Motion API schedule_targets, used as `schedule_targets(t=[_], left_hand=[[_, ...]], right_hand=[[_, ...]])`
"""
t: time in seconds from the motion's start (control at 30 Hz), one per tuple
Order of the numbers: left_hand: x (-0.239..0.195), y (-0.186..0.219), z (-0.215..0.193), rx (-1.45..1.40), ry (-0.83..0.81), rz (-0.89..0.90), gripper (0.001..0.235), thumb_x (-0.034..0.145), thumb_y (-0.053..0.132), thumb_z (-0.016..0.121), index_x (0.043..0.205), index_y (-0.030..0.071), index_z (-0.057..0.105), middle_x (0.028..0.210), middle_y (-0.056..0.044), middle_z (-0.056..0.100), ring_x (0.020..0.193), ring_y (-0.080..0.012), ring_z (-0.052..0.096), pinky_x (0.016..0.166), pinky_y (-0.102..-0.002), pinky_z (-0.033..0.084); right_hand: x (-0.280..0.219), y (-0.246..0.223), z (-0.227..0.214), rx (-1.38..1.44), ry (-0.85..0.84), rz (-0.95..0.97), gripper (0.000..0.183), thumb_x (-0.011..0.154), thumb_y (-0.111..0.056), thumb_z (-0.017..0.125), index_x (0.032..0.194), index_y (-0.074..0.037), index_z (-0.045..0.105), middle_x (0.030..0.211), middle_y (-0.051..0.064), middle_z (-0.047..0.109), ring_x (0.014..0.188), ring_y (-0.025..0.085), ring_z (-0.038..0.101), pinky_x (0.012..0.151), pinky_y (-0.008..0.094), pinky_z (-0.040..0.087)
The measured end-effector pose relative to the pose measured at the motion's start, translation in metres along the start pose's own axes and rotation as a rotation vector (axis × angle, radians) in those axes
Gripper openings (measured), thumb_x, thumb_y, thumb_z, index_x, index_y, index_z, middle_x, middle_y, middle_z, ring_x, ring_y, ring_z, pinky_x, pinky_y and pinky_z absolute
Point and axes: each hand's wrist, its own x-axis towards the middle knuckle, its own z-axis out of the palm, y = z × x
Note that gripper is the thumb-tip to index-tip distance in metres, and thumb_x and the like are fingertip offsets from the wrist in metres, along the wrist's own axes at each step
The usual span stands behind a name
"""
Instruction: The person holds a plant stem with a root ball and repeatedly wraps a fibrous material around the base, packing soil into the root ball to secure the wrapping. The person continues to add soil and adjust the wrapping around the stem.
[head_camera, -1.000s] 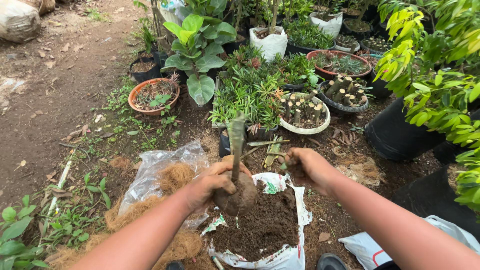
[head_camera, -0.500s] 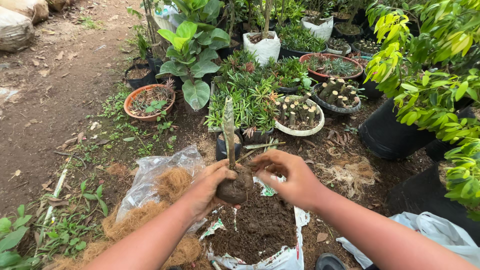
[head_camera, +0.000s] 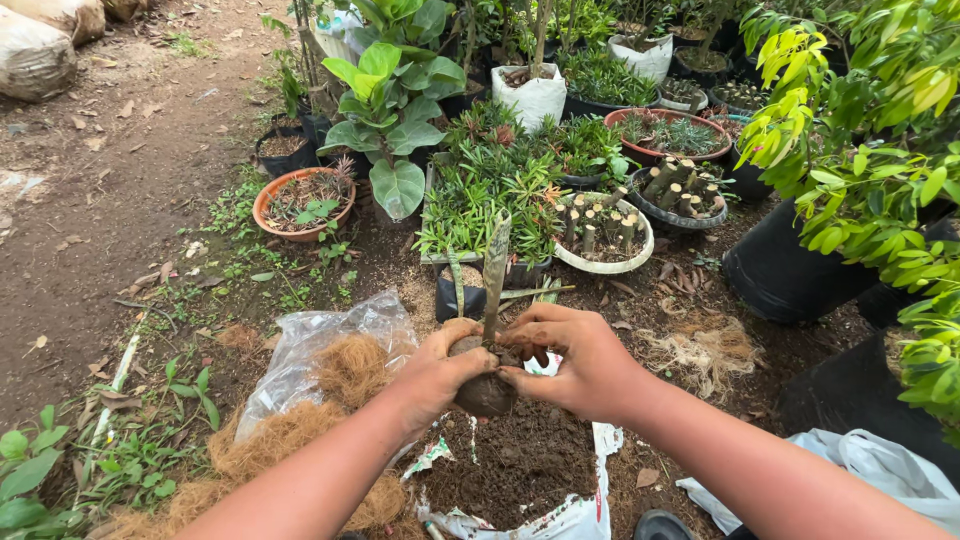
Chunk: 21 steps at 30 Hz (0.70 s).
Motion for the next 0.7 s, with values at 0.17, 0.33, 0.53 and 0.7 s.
schedule_targets(t=[0.17, 0.33, 0.53, 0.7], left_hand=[[0.005, -0.006, -0.003, 0.115, -0.033, 0.091, 0.055, 0.080, 0.020, 0.070, 0.129, -0.001, 0.059, 0.115, -0.015, 0.068, 0.100, -0.0202, 0.068, 0.084, -0.032, 0.057], [0.006, -0.010, -0.005, 0.170, -0.039, 0.095, 0.060, 0.079, 0.021, 0.070, 0.132, -0.004, 0.058, 0.119, -0.014, 0.067, 0.106, -0.0185, 0.067, 0.091, -0.031, 0.056], [0.003, -0.009, -0.006, 0.126, -0.120, 0.011, 0.073, 0.074, 0.022, 0.073, 0.138, -0.002, 0.049, 0.122, -0.017, 0.067, 0.107, -0.0211, 0.068, 0.093, -0.033, 0.057], [-0.001, -0.001, -0.004, -0.033, -0.399, 0.114, 0.076, 0.074, 0.022, 0.075, 0.140, -0.002, 0.046, 0.125, -0.018, 0.061, 0.113, -0.0235, 0.065, 0.100, -0.037, 0.054]], right_hand=[[0.000, 0.001, 0.003, 0.003, 0.070, -0.018, 0.025, 0.077, -0.011, 0.083, 0.100, -0.004, 0.079, 0.094, 0.005, 0.076, 0.082, 0.015, 0.076, 0.075, 0.029, 0.062], [0.000, 0.005, 0.005, 0.046, 0.039, 0.018, 0.025, 0.073, -0.009, 0.086, 0.095, -0.001, 0.075, 0.085, 0.006, 0.071, 0.069, 0.015, 0.067, 0.064, 0.029, 0.056], [0.000, 0.011, 0.003, 0.213, -0.046, 0.061, 0.019, 0.074, -0.005, 0.083, 0.088, 0.001, 0.073, 0.085, 0.005, 0.070, 0.077, 0.010, 0.063, 0.070, 0.028, 0.055], [-0.003, 0.014, -0.005, 0.517, -0.174, 0.190, 0.014, 0.078, -0.004, 0.079, 0.090, 0.001, 0.075, 0.090, 0.005, 0.072, 0.082, 0.010, 0.064, 0.079, 0.027, 0.055]])
